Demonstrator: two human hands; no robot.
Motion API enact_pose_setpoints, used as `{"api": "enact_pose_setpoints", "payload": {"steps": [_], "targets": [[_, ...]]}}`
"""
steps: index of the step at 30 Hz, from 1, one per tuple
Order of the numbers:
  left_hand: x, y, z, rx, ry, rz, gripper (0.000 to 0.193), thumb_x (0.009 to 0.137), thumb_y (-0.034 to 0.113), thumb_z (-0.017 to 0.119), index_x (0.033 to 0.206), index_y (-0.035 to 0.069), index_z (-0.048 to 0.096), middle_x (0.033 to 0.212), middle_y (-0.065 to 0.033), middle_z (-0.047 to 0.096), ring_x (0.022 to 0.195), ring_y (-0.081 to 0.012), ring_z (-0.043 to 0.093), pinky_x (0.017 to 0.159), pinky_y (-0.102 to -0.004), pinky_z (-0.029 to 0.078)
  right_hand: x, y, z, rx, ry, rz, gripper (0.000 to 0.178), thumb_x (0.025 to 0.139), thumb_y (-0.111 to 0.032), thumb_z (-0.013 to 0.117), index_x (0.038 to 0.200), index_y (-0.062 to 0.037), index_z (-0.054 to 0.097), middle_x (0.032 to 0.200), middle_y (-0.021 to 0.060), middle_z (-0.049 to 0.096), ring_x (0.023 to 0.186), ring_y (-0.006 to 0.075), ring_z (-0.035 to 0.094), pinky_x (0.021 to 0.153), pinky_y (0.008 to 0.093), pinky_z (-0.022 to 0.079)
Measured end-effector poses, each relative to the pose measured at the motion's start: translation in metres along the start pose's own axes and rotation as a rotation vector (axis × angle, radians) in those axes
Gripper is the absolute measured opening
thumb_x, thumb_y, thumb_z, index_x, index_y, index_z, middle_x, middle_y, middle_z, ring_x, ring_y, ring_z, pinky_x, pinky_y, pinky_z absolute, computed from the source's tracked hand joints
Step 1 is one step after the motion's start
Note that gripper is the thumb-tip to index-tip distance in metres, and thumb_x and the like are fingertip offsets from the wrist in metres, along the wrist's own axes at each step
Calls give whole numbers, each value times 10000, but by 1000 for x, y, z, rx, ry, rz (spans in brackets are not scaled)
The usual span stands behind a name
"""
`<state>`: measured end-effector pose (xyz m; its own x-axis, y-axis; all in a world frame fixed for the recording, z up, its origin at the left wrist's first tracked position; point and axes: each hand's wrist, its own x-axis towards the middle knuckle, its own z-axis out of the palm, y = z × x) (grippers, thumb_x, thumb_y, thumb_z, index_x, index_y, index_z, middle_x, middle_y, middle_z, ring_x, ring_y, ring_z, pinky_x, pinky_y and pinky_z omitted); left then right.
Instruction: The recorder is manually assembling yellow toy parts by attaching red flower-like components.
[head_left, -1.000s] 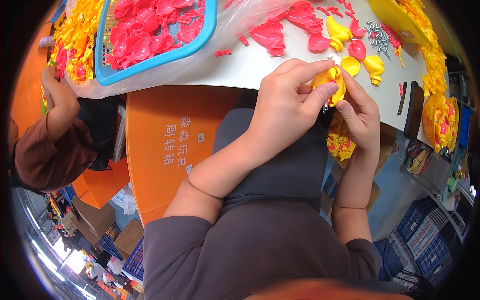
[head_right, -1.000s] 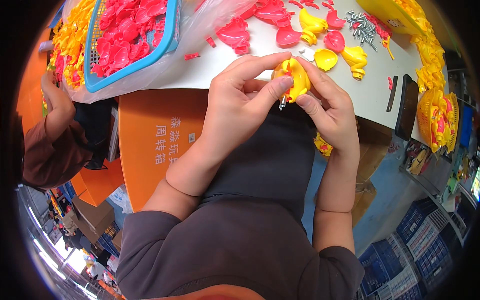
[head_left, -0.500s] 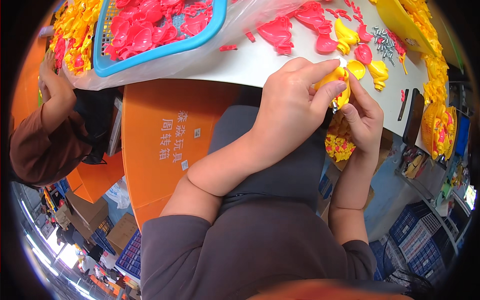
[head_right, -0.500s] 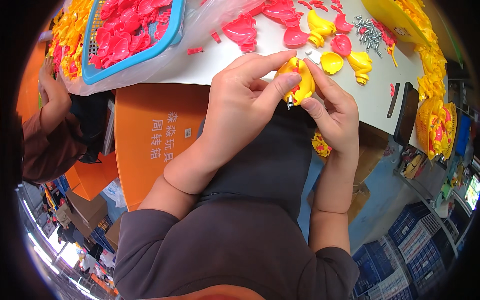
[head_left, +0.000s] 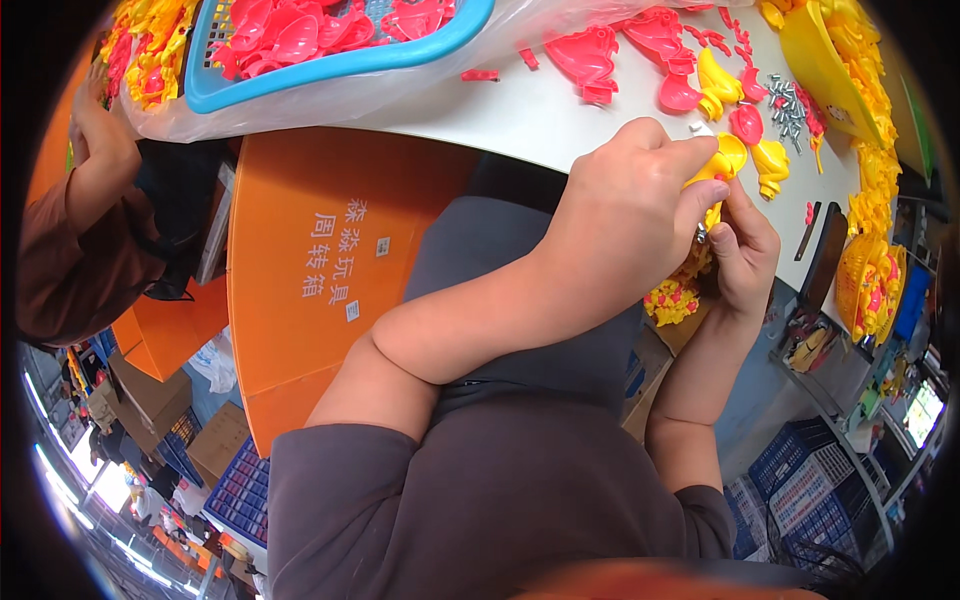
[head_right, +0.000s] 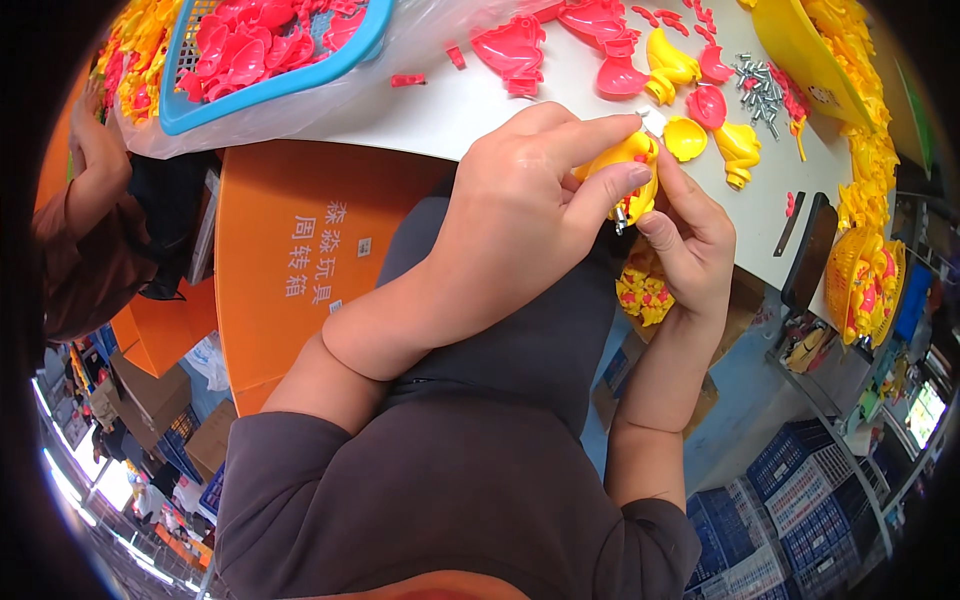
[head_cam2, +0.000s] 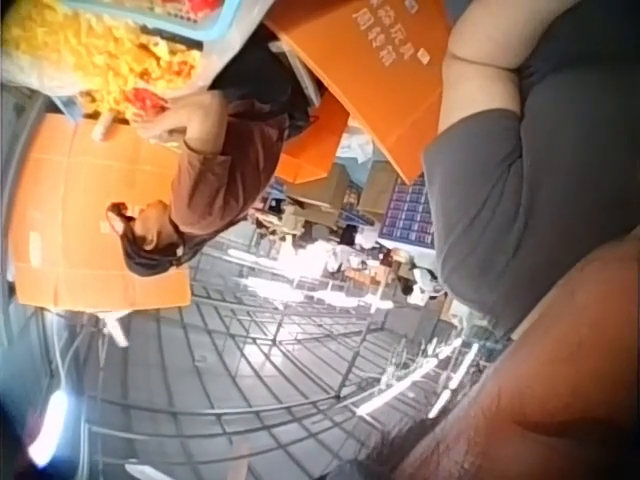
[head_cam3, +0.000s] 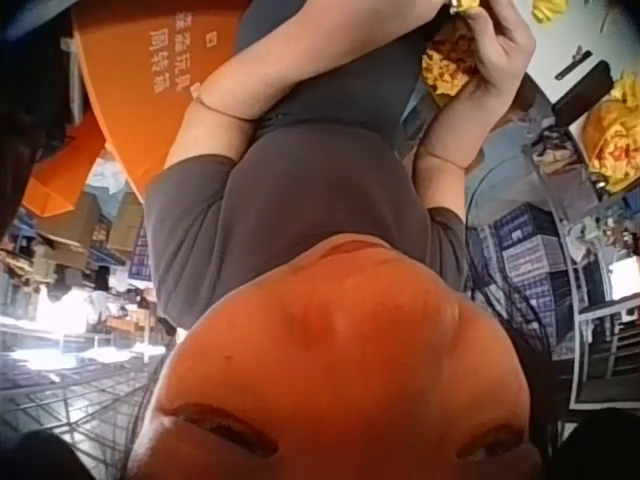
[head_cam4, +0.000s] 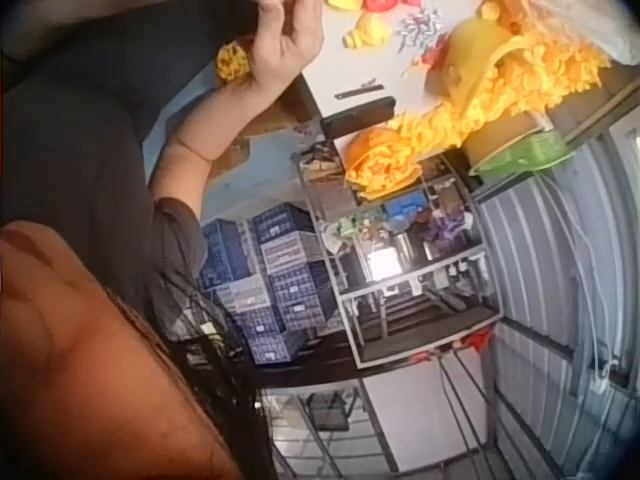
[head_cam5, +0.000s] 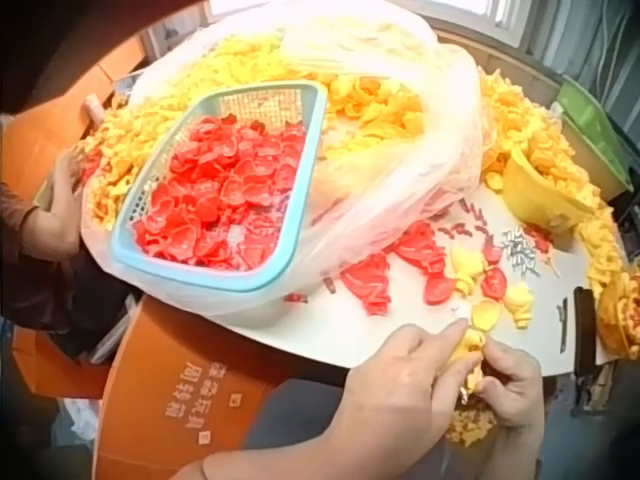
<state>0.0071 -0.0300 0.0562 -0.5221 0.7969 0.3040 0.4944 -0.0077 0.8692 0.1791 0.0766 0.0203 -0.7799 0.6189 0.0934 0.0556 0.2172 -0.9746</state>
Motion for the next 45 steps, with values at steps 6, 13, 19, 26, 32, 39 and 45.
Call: {"api": "enact_pose_setpoints", "payload": {"steps": [6,13,19,26,32,39,45], "targets": [[1,-1,-2,12,4,-5,241,804,135,730,1028,51,703,737,-104,590,567,-212,595,531,-308,479,3,-2,3,-17,15,6,551,889,-148,677,1354,61,469,1312,198,551,1178,231,560,989,328,441],[0,-3,-3,-35,7,-25,242,816,129,720,1040,43,696,755,-107,596,566,-202,606,523,-296,483,6,-12,10,-54,15,-15,551,892,-129,668,1361,68,456,1315,203,544,1162,226,570,963,319,464],[2,-6,-3,-4,-18,3,238,827,132,708,1045,37,693,776,-115,610,567,-215,616,527,-289,497,8,-14,12,-86,14,-25,543,890,-128,669,1352,72,464,1318,214,542,1165,236,570,949,322,474],[3,-7,-5,-11,-65,-9,239,827,146,708,1035,31,692,781,-120,611,589,-222,627,546,-294,507,11,-10,7,-160,-34,-77,515,888,-116,669,1334,67,487,1298,224,559,1158,264,578,960,341,464],[1,-3,-1,45,-38,16,242,812,144,713,1028,35,695,782,-121,609,602,-241,618,558,-326,493,11,-6,2,-152,-75,-36,499,900,-115,653,1333,67,487,1292,227,563,1156,268,578,958,338,460],[3,-1,0,13,-10,14,283,780,181,746,1019,41,689,824,-124,625,674,-256,634,588,-326,500,13,-7,8,-291,-26,-126,462,902,-85,635,1318,69,504,1303,228,558,1159,281,582,961,348,459],[8,-15,3,-172,16,14,277,787,87,744,1044,13,672,916,-115,649,804,-196,680,713,-270,548,18,-21,33,-549,136,-288,524,802,-39,727,1286,49,547,1271,229,583,1173,305,585,989,381,453]]}}
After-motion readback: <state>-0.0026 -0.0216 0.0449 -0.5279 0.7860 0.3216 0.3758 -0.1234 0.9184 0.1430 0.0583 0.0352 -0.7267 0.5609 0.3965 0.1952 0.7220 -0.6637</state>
